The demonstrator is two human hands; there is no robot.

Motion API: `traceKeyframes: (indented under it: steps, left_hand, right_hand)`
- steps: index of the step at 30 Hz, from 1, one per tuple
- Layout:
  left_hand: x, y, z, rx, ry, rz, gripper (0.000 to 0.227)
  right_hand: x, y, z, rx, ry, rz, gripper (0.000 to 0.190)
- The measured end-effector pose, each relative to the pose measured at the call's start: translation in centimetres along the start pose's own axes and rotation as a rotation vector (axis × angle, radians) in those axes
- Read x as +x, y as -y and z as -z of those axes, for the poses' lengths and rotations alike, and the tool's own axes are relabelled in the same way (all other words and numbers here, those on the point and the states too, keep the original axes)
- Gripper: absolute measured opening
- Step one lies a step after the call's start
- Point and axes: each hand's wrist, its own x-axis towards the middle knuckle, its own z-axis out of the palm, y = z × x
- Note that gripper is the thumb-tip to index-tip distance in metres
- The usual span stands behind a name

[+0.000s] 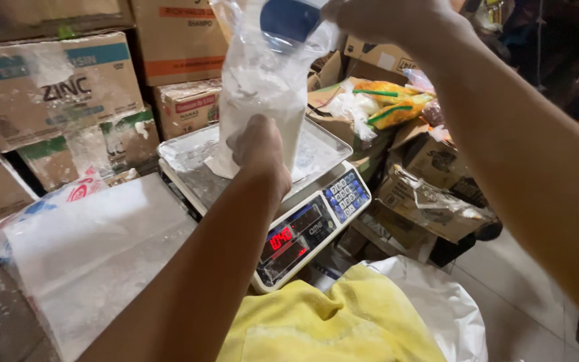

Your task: The person scoops white powder from a large sack into a plastic bag using a blue scoop, places the bag on a digital scale, adjusts the amount to reach a target weight, and ties the bag closed. The process is repeated for multiple bags.

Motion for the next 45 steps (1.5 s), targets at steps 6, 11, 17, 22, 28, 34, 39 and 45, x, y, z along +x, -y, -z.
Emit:
traceKeyframes:
  steps: [6, 11, 17, 22, 28, 34, 39, 45]
  left_hand:
    - [1.8, -1.8, 0.3, 0.043, 0.129, -0.194, 0.072]
    - [3.2, -2.8, 0.9, 0.213, 0.275, -0.081, 0.071]
    - [3.6, -2.2, 1.3, 0.185, 0.386, -0.287, 0.084]
    - [3.1, -2.3, 1.8, 0.215, 0.352, -0.318, 0.095]
    - [2.7, -2.2, 2.1, 0.205, 0.297, -0.308, 0.084]
    - [2.0, -1.5, 3.5, 0.078, 0.319, -0.347, 0.086]
    - [0.6, -0.7, 5.7, 0.148, 0.306, -0.3, 0.073]
    - [-0.3, -1.3, 6.6, 0.19, 0.257, -0.185, 0.091]
  right_hand:
    - [2.1, 3.8, -2.2, -0.06, 0.03, 0.152, 0.019]
    - [2.2, 4.4, -4.0, -0.111, 0.082, 0.108, 0.015]
    - [1.1, 3.1, -4.9, 0.533, 0.132, -0.116, 0.016]
    - [-0.3, 2.1, -3.5, 0.688, 0.185, -0.402, 0.02]
    - [-2.2, 1.6, -1.1, 0.655, 0.148, -0.487, 0.018]
    - [-3.7, 1.4, 0.4, 0.682, 0.143, -0.466, 0.028]
    - [-4.9, 1.3, 0.8, 0.732, 0.087, -0.438, 0.037]
    - [-5.0, 2.3, 1.4, 0.807, 0.093, -0.455, 0.036]
